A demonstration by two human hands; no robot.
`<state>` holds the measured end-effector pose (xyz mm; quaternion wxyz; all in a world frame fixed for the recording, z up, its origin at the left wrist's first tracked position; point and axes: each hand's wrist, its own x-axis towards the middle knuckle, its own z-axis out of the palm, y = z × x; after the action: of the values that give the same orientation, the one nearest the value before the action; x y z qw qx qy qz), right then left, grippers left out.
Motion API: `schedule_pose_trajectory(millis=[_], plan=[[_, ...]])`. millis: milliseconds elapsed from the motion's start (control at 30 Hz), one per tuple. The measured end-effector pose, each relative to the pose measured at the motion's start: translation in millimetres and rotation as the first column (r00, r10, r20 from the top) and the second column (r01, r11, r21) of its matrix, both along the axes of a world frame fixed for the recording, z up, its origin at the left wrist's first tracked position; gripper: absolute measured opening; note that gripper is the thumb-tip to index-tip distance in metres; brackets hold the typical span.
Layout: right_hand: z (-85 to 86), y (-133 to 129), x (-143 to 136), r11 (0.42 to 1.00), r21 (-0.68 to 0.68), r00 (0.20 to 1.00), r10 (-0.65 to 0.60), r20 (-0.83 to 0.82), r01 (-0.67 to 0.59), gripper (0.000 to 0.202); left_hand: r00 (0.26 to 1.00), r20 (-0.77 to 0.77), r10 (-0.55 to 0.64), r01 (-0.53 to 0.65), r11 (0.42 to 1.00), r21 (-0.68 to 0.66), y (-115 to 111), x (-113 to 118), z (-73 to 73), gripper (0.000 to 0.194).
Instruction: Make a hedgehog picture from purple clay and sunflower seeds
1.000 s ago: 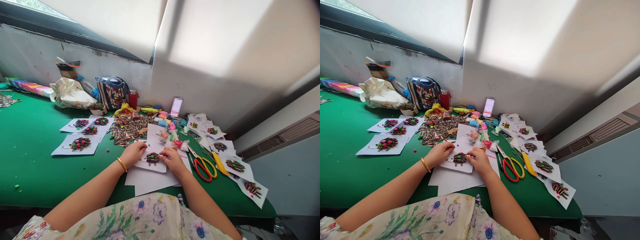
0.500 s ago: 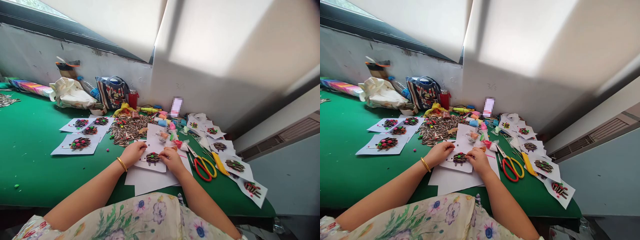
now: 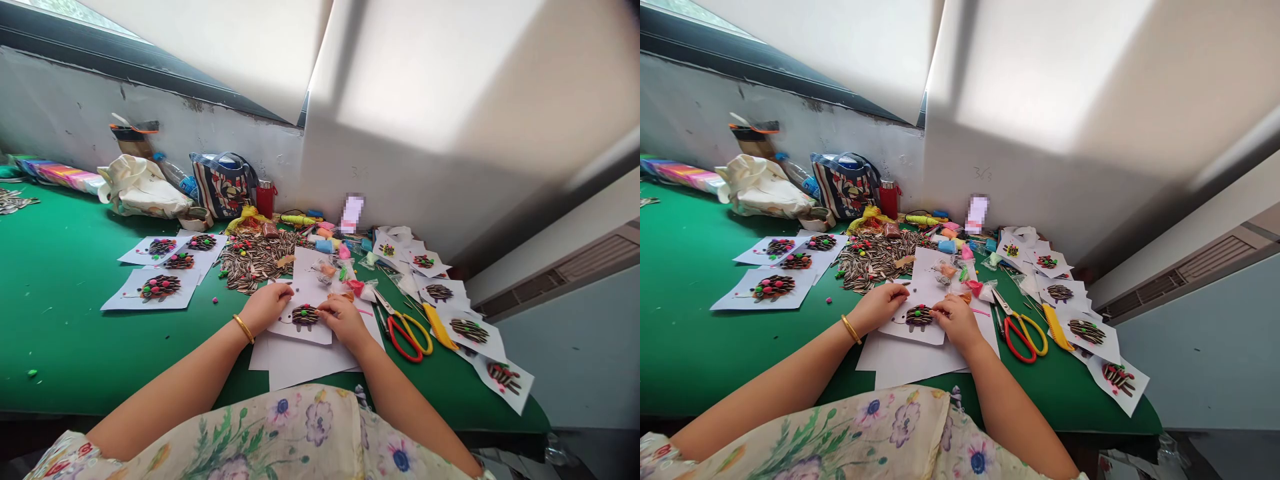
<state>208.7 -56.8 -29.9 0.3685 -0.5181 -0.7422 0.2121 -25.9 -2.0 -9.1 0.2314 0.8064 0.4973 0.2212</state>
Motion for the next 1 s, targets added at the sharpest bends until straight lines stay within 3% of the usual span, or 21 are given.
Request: schedule_pose_trajectory(millis=[133, 367, 633, 1000], plan=[[0.6, -2, 7, 0.998, 0.011, 0.998, -0.063, -0.015, 0.063, 0.013, 1.0, 0.011, 0.005, -0.005, 1.0, 0.013, 0, 0, -1.7, 0.024], [1.0, -2, 20, 0.988, 0.017, 0.979, -0.157, 0.132, 0.156, 0.019, 1.0, -0.016, -0.024, 0.025, 0.995, 0.094, 2, -1, 0.3, 0.026], [-4.8, -3, 23, 0.983, 0.077, 0.942, -0.184, 0.282, 0.169, 0.022, 0.995, -0.086, -0.05, 0.062, 0.988, 0.142, 7, -2, 0.2, 0.021], [-2.1, -1, 20, 0.976, 0.11, 0.916, -0.213, 0.34, 0.186, 0.026, 0.951, -0.304, -0.048, 0.062, 0.997, 0.038, 0, -4, 8.7, 0.014]])
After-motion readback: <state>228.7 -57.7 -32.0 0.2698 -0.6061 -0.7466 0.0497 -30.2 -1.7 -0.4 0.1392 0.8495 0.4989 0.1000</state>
